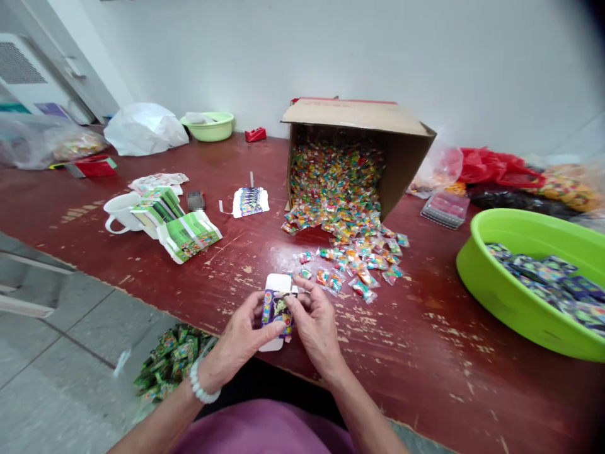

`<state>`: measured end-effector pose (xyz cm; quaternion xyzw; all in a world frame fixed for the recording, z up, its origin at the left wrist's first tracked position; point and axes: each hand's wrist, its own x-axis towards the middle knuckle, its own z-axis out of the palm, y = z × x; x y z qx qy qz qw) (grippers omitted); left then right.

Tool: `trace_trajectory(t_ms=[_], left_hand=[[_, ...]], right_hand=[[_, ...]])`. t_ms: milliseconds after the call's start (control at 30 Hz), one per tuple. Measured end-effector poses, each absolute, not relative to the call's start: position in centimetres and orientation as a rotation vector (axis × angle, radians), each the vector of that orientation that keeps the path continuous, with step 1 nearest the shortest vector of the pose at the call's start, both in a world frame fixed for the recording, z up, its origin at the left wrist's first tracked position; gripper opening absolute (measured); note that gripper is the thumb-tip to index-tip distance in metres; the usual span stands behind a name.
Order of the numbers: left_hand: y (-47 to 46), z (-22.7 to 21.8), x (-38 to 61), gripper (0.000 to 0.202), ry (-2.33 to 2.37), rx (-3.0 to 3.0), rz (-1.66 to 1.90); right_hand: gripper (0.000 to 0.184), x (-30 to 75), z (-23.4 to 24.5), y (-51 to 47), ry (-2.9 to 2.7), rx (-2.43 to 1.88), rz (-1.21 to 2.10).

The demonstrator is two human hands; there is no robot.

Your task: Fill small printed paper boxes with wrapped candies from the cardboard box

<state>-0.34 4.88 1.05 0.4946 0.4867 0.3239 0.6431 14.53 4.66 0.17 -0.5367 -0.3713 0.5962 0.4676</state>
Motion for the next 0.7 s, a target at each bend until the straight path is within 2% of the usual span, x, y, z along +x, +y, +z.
trace_trajectory(t_ms=[67,200,433,500,700], left_hand=[[4.6,1.2,-0.1,0.060,1.136,1.112,0.849],[3.9,1.4,0.4,0.077,1.170,1.091,0.932],[3.8,1.3,-0.2,0.077,1.126,1.075,0.882],[3.8,1.1,-0.4,0.073,1.116,1.073,0.859],[3.9,1.1,-0.8,0.040,1.017,0.995,0.739]], right_hand=[[0.070,14.7,0.0,4.8,-0.937,-1.359,1.419],[0.063,14.4,-0.4,4.7,-0.937,-1.334,1.379],[0.064,14.4,-0.7,4.4,-0.878,-1.240,1.539],[0.063,14.9,-0.6,4.5,-0.915,-1.248,1.557],[0.064,16.3,-0.3,4.9,-1.107,-1.408,1.568]])
